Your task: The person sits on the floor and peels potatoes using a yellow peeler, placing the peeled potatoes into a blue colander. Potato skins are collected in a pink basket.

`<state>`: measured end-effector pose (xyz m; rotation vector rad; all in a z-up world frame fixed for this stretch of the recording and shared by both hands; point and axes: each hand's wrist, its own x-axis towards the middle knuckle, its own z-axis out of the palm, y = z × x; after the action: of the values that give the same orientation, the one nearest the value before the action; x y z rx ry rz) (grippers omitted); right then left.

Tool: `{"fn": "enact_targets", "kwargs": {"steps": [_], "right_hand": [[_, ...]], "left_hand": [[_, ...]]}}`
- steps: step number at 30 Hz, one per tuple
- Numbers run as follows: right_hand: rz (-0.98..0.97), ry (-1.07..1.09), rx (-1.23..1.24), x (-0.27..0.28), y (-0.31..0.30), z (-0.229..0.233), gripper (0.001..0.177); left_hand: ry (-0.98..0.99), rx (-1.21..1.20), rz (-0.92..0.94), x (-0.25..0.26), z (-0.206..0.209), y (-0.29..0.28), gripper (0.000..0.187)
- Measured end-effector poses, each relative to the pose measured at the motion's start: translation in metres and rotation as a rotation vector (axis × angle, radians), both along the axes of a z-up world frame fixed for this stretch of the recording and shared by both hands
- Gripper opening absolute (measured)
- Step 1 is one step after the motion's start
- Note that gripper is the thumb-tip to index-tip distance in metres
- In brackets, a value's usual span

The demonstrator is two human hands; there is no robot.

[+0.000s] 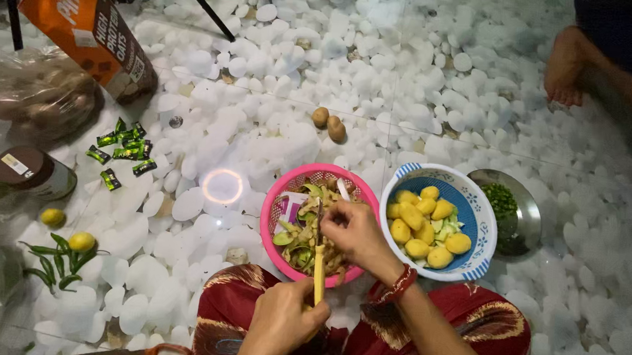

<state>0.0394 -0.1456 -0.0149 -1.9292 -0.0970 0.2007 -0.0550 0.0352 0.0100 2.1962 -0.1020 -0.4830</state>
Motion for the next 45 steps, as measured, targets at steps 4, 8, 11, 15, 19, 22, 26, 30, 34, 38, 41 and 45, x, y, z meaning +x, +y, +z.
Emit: {"fn": "enact_targets", "kwargs": {"steps": [4,8,11,15,19,22,26,30,34,38,41,45], "right_hand": [[0.005,-0.029,-0.002,-0.006,0.000,-0.003,0.014],[-0.048,-0.043,-0.036,-0.012,0.000,-0.005,0.013],[-0.003,0.066,0.123,-0.011,0.002,-0.004,0.012],[-0.139,-0.186,-0.127,-0.001,-0.005,0.007,0.012],[-0.115,-0.498,-0.435,-0.010,-0.005,0.022,0.017],[0.095,-0.754,-0.817,-0.016,-0.002,0.024,0.016],[0.280,-0.884,-0.889,-0.019,0.000,0.018,0.017],[0.443,-0.871,-1.165,-0.018,-0.004,0.010,0.013],[0.549,-1.005,-1.130,-0.027,-0.009,0.015,0.024],[0.573,-1.012,-1.032,-0.034,-0.014,0.027,0.017],[0.567,-0.954,-1.021,-0.035,-0.014,0.038,0.022],[0.523,-1.013,-0.882,-0.036,-0.006,0.047,0.016]], "left_hand": [[0.003,0.029,0.016,0.002,-0.004,0.000,0.033],[-0.044,0.079,0.015,0.005,-0.007,0.000,0.037],[-0.072,0.077,0.098,0.010,-0.009,0.002,0.037],[-0.059,0.087,0.108,0.009,-0.011,0.013,0.035],[-0.047,-0.010,0.201,0.008,-0.009,0.013,0.036],[-0.059,-0.069,0.203,0.009,-0.003,0.011,0.033],[-0.090,0.038,0.059,0.004,0.008,0.016,0.031],[-0.115,0.134,-0.125,0.000,0.011,0.012,0.026],[-0.082,0.337,-0.175,0.009,0.003,0.016,0.026],[-0.122,0.371,-0.043,0.018,-0.002,0.032,0.031],[-0.107,0.361,-0.037,0.018,0.002,0.035,0.030],[-0.071,0.038,0.064,0.014,0.007,0.030,0.030]]}}
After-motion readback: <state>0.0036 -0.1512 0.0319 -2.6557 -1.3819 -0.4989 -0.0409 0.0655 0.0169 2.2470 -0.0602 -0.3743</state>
